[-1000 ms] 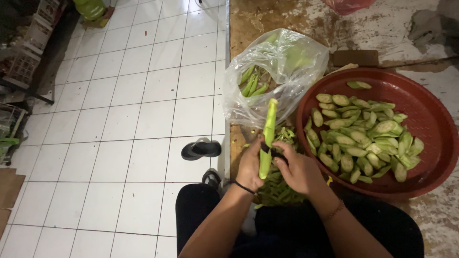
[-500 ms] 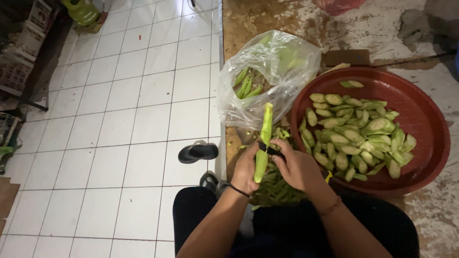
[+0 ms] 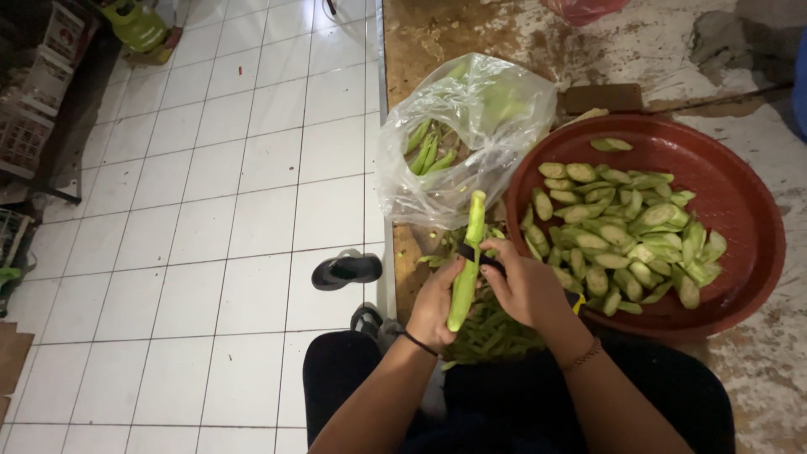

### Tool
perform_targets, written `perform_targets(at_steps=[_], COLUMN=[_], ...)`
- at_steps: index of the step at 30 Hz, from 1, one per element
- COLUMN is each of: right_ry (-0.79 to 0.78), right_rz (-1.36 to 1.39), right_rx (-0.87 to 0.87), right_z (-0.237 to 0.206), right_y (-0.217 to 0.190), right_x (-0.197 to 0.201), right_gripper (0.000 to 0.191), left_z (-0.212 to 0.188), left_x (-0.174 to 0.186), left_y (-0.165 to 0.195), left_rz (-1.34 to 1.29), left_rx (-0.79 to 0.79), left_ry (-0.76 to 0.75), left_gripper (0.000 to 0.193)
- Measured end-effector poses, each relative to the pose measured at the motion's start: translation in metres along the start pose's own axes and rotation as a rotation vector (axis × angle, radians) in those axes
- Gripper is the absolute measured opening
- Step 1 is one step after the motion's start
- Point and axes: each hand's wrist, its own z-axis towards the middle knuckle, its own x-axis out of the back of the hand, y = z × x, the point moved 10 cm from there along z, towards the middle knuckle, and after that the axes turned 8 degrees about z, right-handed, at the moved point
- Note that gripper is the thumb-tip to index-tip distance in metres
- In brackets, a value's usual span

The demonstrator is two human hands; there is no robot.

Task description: The person sits on the floor and uses a small knife to peel the skin off long green vegetables. The peeled pieces are placed into a red bowl, while the skins fall onto the floor. The person continues peeling multiple vegetables one by one.

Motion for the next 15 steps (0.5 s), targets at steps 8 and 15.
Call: perform_targets(at_steps=[8,15], right_ry=[0.005,0.014], right_rz=[-0.025,-0.057], right_rx=[0.035,0.058], right_z=[0.002,0.003], right_y=[-0.002,0.004], right_x=[0.006,0.006], right_gripper=[0.036,0.039], left_z=[-0.002,-0.007], left_x=[0.003,0.001], left_y=[-0.002,-0.006], left_rz=[0.002,0.038], left_rx=[-0.005,0.033], left_ry=[-0.024,-0.105], left_gripper=[0.04,0.045])
